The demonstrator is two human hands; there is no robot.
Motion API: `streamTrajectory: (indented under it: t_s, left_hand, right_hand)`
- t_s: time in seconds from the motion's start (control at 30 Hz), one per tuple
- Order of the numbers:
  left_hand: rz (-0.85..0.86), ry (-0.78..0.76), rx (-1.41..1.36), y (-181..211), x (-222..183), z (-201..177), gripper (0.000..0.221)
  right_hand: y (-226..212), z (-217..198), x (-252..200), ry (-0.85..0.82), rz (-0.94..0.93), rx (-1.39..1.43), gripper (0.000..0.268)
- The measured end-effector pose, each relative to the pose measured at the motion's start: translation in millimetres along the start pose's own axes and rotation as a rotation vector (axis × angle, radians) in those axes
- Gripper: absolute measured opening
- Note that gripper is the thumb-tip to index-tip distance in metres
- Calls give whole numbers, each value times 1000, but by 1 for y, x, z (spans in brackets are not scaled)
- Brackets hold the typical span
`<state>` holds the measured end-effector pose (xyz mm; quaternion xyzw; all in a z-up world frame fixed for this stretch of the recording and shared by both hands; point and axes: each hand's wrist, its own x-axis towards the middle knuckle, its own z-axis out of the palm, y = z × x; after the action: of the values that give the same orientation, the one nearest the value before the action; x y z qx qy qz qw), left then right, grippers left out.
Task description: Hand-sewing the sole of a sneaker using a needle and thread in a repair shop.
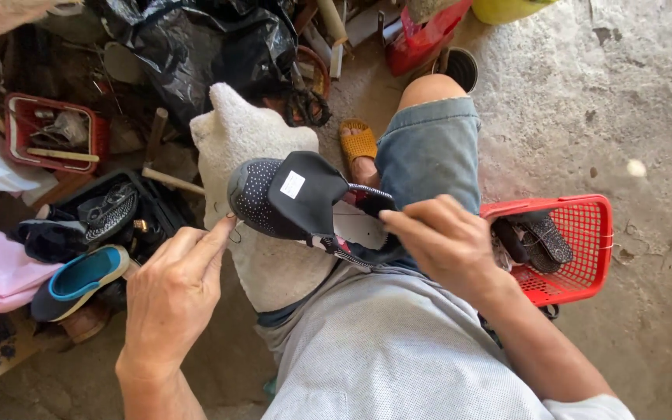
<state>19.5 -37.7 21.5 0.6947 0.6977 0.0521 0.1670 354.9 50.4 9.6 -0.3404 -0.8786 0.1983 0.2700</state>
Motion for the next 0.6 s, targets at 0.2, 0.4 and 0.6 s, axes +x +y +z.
streamTrajectory:
  t_s: [0.2,0.4,0.6]
  left_hand:
    - [6,-11,-7,3,0,-1,43]
    - [59,70,-91,2,5,0,32]
    - [114,154,-103,4,17,7,31]
  right_hand:
    - [13,50,-8,-452,150,-216,3]
    - [-19,-30,19,-388,394,488,4]
    - [0,1,15,-243,689,1002,18]
